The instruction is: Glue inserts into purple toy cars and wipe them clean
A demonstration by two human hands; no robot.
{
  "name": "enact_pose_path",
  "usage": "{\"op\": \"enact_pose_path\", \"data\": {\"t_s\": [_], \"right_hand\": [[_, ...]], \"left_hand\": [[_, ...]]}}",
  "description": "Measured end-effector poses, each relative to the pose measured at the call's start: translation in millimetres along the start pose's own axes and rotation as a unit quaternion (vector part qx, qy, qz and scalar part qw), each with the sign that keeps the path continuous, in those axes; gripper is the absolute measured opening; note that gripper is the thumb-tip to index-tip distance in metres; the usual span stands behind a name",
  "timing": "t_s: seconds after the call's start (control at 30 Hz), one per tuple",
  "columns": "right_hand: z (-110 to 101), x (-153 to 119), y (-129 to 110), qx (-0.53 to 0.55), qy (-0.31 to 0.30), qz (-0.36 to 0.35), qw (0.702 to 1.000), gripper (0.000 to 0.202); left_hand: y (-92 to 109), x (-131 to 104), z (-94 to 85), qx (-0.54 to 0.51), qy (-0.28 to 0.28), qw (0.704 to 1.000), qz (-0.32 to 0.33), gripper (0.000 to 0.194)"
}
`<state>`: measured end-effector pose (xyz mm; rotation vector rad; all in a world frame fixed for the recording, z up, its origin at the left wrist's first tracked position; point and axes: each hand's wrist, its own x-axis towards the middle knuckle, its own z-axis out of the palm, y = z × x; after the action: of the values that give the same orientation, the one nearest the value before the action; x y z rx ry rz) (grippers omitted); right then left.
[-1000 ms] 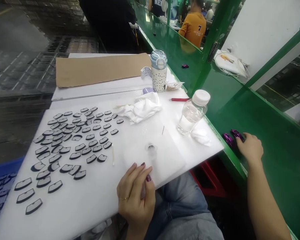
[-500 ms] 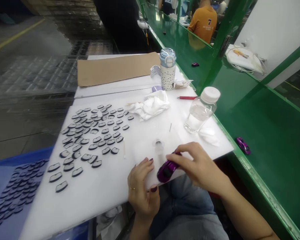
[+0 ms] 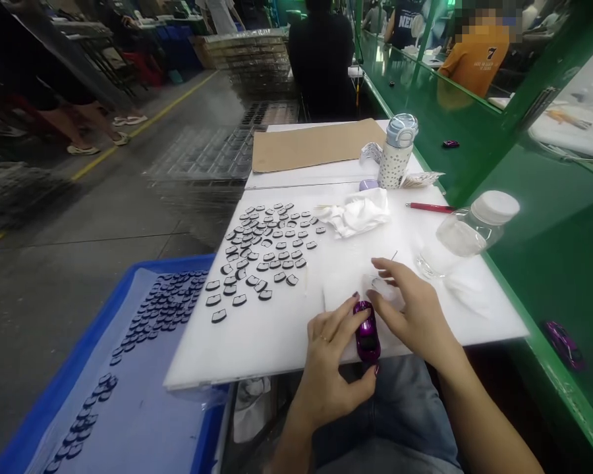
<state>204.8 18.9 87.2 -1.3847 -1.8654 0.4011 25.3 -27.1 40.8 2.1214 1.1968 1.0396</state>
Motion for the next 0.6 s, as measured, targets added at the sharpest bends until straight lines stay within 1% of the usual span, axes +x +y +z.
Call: {"op": "enact_pose_path", "data": {"t_s": [0.03, 0.07, 0.13, 0.17, 0.23, 0.3, 0.33, 0.37, 0.43, 0.47, 0.5, 0.53, 0.6], "right_hand": [[0, 4, -1, 0.012, -0.009, 0.008, 1.000, 0.028], [-1, 7, -1, 0.035, -0.020, 0.021, 0.999, 0.022], [-7, 8, -4, 0.108, -0.028, 0.051, 0.992, 0.019], [-12, 6, -6, 0.151, -0.020, 0.061, 0.986, 0.018], [-23, -2, -11, 0.229, 0.026, 0.050, 0.972, 0.014], [-29, -13, -17, 0.313, 0.083, 0.018, 0.946, 0.009], [-29, -17, -20, 0.359, 0.093, 0.007, 0.929, 0.013], [-28, -21, -22, 0.406, 0.081, 0.007, 0.910, 0.022], [-21, -25, -24, 0.472, 0.018, 0.028, 0.881, 0.037], [-17, -26, -25, 0.486, -0.013, 0.042, 0.873, 0.042], [-15, -27, -25, 0.496, -0.027, 0.052, 0.867, 0.046], [-13, -28, -25, 0.507, -0.025, 0.054, 0.860, 0.049], [-13, -32, -26, 0.534, -0.001, 0.043, 0.844, 0.051]], "left_hand": [[-1, 1, -2.8, -0.002, -0.017, 1.000, -0.003, 0.068], [-2, 2, -4.1, -0.005, -0.022, 1.000, -0.002, 0.067], [-4, 4, -2.9, -0.012, -0.005, 1.000, 0.001, 0.064], [-4, 5, -0.8, -0.012, 0.009, 1.000, 0.003, 0.062], [-4, 6, 5.2, -0.009, 0.044, 0.999, 0.005, 0.057], [-3, 7, 11.3, -0.002, 0.083, 0.997, 0.007, 0.052], [-2, 7, 13.9, 0.001, 0.102, 0.995, 0.009, 0.051], [-1, 7, 15.9, 0.005, 0.118, 0.993, 0.011, 0.050], [-1, 8, 18.5, 0.011, 0.136, 0.991, 0.013, 0.049], [0, 8, 19.1, 0.012, 0.137, 0.990, 0.015, 0.049], [0, 8, 19.4, 0.014, 0.137, 0.990, 0.016, 0.049], [0, 8, 19.6, 0.014, 0.138, 0.990, 0.017, 0.048], [0, 8, 19.7, 0.012, 0.143, 0.989, 0.019, 0.047]]}}
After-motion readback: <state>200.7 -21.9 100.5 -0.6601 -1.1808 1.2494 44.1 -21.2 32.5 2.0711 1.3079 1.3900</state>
